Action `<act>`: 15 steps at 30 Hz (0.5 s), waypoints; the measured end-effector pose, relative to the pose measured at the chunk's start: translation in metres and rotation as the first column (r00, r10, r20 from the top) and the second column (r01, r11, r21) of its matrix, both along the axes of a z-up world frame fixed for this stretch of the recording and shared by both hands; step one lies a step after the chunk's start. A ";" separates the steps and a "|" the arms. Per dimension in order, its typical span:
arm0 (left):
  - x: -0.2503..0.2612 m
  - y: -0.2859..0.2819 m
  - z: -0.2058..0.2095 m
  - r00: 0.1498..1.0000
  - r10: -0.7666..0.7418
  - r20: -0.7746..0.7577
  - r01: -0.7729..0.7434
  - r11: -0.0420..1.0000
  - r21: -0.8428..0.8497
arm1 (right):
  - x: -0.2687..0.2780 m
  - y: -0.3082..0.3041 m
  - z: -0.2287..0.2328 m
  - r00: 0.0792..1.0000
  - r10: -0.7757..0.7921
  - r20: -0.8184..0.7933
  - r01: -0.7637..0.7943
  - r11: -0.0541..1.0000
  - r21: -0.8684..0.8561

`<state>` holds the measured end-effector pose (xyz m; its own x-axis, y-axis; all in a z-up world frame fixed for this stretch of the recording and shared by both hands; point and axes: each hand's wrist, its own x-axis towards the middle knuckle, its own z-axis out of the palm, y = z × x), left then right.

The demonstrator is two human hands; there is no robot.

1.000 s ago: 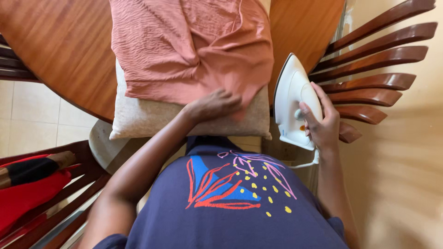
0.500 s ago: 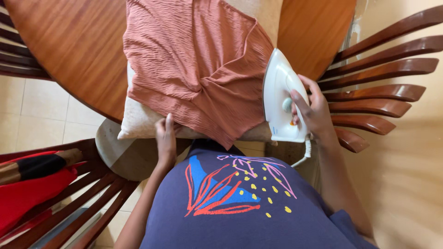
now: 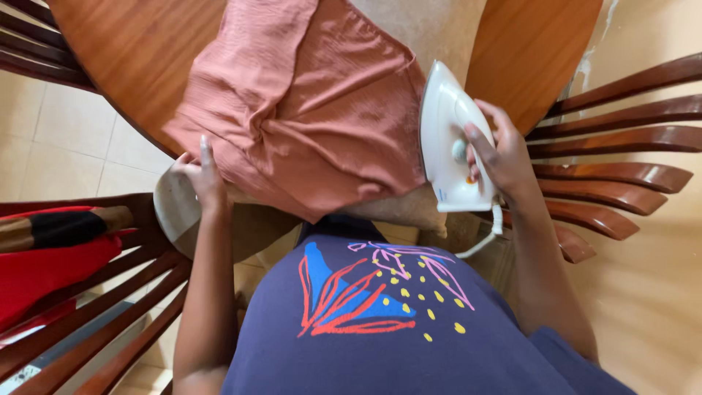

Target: The person places a pink top on a cushion and irons it using a white iron. They smooth the fabric with their hands and move the iron across the garment repeatedly, adjusting the cloth as needed.

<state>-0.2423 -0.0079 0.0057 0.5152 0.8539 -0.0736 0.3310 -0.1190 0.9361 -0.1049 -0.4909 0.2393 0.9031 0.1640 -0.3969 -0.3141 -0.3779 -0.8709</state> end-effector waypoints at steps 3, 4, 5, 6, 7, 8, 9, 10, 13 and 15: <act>0.039 -0.011 0.014 0.961 -0.276 -0.016 0.260 0.883 0.392 | 0.001 -0.003 0.000 0.999 -0.012 -0.034 0.011 1.000 -0.008; 0.065 -0.022 0.020 0.912 -0.409 -0.017 0.365 0.793 0.488 | 0.002 -0.004 -0.001 0.999 -0.015 -0.031 0.014 1.000 -0.017; 0.095 -0.037 0.027 0.838 -0.544 -0.043 0.479 0.696 0.534 | -0.002 -0.005 -0.002 0.999 -0.019 -0.038 0.018 0.999 -0.028; 0.130 -0.055 0.032 0.743 -0.665 -0.073 0.580 0.585 0.567 | -0.005 -0.006 -0.003 0.999 -0.024 -0.046 0.022 0.999 -0.040; 0.171 -0.073 0.038 0.631 -0.769 -0.105 0.660 0.461 0.593 | -0.008 -0.006 -0.005 0.999 -0.028 -0.038 0.026 0.998 -0.052; 0.207 -0.093 0.044 0.532 -0.836 -0.134 0.708 0.352 0.612 | -0.010 -0.005 -0.005 0.999 -0.032 -0.031 0.030 0.997 -0.065; 0.244 -0.113 0.050 0.478 -0.866 -0.147 0.714 0.286 0.639 | -0.007 -0.003 -0.004 0.999 -0.040 -0.009 0.040 0.996 -0.074; 0.275 -0.133 0.054 0.422 -0.889 -0.178 0.713 0.204 0.671 | -0.004 0.000 -0.003 0.999 -0.043 0.002 0.043 0.995 -0.095; 0.335 -0.202 0.049 0.135 -0.864 -0.485 0.861 -0.140 0.489 | -0.011 0.002 0.000 0.999 -0.031 0.015 0.033 0.986 -0.162; 0.358 -0.228 0.038 0.106 -0.879 -0.465 0.821 -0.186 0.539 | -0.014 0.001 0.001 0.999 -0.018 0.040 0.026 0.979 -0.202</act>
